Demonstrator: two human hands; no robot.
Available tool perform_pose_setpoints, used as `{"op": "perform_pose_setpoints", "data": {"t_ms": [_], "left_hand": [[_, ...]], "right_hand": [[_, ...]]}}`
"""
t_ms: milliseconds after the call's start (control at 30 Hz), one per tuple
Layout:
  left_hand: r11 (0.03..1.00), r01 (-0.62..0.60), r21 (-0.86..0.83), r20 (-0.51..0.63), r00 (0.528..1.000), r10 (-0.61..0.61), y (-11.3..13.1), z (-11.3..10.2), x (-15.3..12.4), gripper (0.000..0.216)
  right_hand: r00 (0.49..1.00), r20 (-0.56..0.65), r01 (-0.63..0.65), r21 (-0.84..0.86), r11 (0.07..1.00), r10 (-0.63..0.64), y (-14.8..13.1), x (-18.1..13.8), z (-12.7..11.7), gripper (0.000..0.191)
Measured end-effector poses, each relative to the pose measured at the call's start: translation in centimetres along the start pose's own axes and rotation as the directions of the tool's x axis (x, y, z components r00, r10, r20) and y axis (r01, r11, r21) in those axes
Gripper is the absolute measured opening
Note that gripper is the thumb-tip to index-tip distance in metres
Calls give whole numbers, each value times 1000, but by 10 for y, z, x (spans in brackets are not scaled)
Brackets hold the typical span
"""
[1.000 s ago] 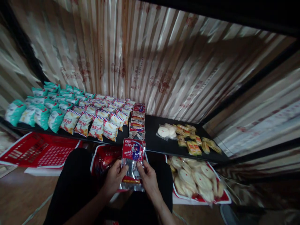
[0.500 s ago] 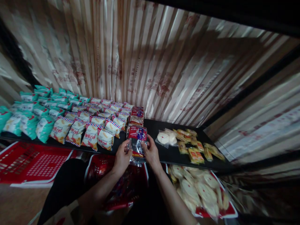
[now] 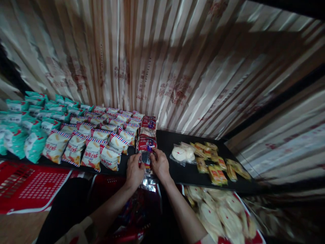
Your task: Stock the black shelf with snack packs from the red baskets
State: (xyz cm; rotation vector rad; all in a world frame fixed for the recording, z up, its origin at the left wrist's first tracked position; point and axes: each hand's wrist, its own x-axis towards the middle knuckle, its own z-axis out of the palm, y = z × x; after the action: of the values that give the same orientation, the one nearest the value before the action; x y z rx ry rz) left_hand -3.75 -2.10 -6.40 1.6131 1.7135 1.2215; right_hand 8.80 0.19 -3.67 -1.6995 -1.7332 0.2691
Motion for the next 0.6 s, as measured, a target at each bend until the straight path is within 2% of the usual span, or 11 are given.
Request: {"op": "perform_pose_setpoints", "data": {"t_ms": [100, 200, 333, 433, 600], "left_hand": [[999, -21, 24, -22, 1000, 21, -3, 3, -1, 39], [999, -28, 35, -22, 999, 29, -3, 3, -2, 39], [999, -24, 47, -31, 999, 25, 0, 3, -5, 38], [999, -13, 52, -32, 999, 15, 0, 5, -8, 42], [997, -22, 68, 31, 999, 19, 0, 6, -10, 48]], "right_hand": [[1000, -13, 6, -107, 994, -8, -5, -1, -2, 33], [995, -51, 74, -166, 983, -83, -12, 5, -3, 34], [977, 32, 215, -150, 965, -212, -17, 21, 4, 40], [976, 85, 212, -174, 962, -200, -14, 31, 13, 46], [983, 113, 167, -226, 960, -145, -3, 32, 26, 47]]}}
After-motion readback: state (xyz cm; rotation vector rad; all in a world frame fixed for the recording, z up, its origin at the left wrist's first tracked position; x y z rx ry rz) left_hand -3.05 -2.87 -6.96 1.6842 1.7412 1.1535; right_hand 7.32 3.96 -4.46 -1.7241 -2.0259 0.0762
